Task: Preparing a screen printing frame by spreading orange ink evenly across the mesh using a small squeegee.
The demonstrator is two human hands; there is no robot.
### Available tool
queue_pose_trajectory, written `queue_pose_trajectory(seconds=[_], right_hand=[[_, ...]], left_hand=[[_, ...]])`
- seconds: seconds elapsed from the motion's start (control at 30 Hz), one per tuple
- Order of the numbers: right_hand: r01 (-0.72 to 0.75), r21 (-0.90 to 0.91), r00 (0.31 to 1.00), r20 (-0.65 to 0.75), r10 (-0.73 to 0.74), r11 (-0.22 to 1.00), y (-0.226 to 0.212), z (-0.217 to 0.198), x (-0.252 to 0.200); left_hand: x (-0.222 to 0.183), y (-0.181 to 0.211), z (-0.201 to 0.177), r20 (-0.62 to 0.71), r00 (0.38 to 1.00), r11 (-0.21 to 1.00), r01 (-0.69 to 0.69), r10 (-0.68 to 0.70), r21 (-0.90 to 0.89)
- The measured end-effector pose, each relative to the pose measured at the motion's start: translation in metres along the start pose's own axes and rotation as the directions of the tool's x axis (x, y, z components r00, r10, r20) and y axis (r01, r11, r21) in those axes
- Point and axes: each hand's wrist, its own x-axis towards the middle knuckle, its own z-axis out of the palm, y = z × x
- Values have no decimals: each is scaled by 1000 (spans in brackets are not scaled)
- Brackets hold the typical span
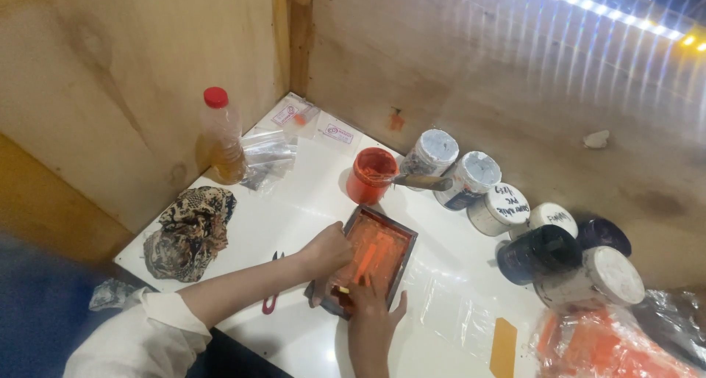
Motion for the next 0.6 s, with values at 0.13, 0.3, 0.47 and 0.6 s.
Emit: queue_pose_trajectory(seconds=[0.13,0.3,0.47,0.6], right_hand=[[-93,175,994,72,82,980,33,-5,58],[-107,80,994,34,105,991,47,0,100],[52,-25,995,-83,-54,998,37,19,39],[107,-101,994,-4,-108,989,45,32,-6]], left_hand=[[-17,-8,-19,52,998,993,-37,43,-113],[-15,-6,-20,63,998,998,-17,21,-56],[-15,-8,-25,58,997,994,-49,55,-102],[-16,-10,-27,81,993,995,-79,85,-65]])
